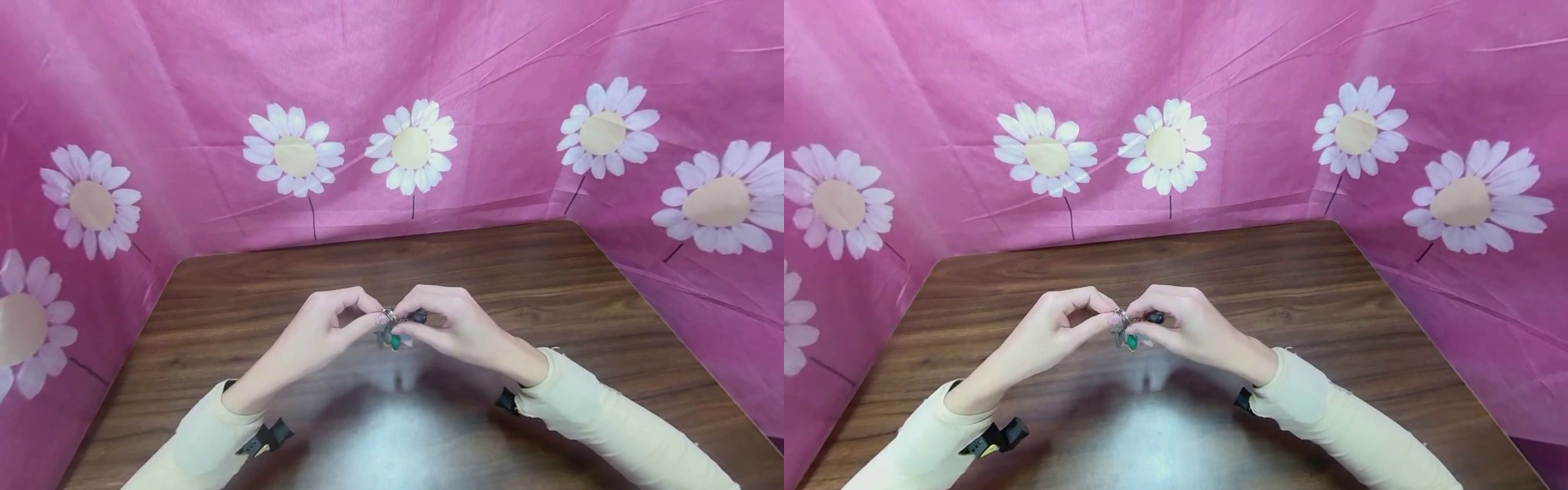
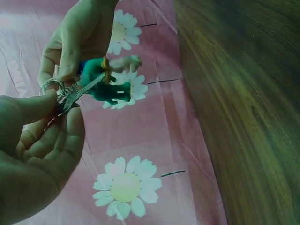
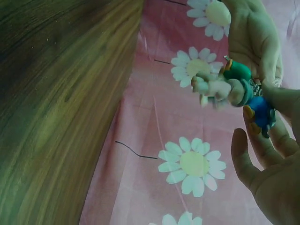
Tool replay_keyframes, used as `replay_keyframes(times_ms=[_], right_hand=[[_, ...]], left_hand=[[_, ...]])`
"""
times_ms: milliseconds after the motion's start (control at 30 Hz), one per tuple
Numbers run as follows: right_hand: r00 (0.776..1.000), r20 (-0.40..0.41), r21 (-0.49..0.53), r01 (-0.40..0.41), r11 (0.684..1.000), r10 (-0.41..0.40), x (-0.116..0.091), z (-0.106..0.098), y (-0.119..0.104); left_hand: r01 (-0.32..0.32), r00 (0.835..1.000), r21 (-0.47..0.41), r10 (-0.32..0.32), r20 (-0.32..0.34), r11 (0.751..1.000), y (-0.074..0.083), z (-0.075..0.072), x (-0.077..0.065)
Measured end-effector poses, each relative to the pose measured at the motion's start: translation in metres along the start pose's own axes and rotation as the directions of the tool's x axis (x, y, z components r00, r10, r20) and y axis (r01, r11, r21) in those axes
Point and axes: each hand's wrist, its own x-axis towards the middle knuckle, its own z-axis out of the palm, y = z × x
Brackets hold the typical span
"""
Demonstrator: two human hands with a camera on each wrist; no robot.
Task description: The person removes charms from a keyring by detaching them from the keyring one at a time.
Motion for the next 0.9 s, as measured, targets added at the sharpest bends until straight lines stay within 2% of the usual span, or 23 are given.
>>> replay_keyframes(times_ms=[200,333,400,500,567,633,700,800,900], right_hand=[[0.999,-0.001,0.047,-0.048,0.998,0.048,-0.002,-0.001,0.000],[0.988,-0.015,0.085,-0.150,0.985,0.152,-0.004,-0.001,-0.002],[0.977,-0.011,0.116,-0.212,0.970,0.215,-0.005,-0.001,-0.004],[0.961,0.019,0.177,-0.274,0.945,0.275,-0.006,0.000,-0.006],[0.958,0.036,0.206,-0.287,0.935,0.286,-0.006,0.001,-0.007],[0.961,0.036,0.218,-0.276,0.936,0.275,-0.006,0.001,-0.008],[0.964,0.016,0.218,-0.262,0.940,0.264,-0.005,0.000,-0.009],[0.969,-0.028,0.216,-0.233,0.948,0.245,-0.005,-0.002,-0.010],[0.971,-0.080,0.196,-0.208,0.958,0.227,-0.004,-0.004,-0.012]], left_hand=[[-0.085,0.996,-0.066,0.083,-0.033,0.994,-0.005,0.004,0.000],[-0.199,0.978,-0.088,0.193,-0.075,0.976,-0.007,0.005,0.001],[-0.288,0.954,-0.043,0.282,-0.100,0.957,-0.007,0.006,0.002],[-0.408,0.903,0.037,0.409,-0.132,0.912,-0.007,0.006,0.003],[-0.455,0.875,0.074,0.461,-0.147,0.887,-0.007,0.006,0.004],[-0.472,0.863,0.082,0.479,-0.163,0.878,-0.006,0.006,0.004],[-0.471,0.860,0.079,0.478,-0.181,0.878,-0.006,0.006,0.004],[-0.455,0.866,0.067,0.459,-0.201,0.888,-0.006,0.006,0.005],[-0.415,0.888,0.054,0.417,-0.195,0.908,-0.007,0.006,0.004]])
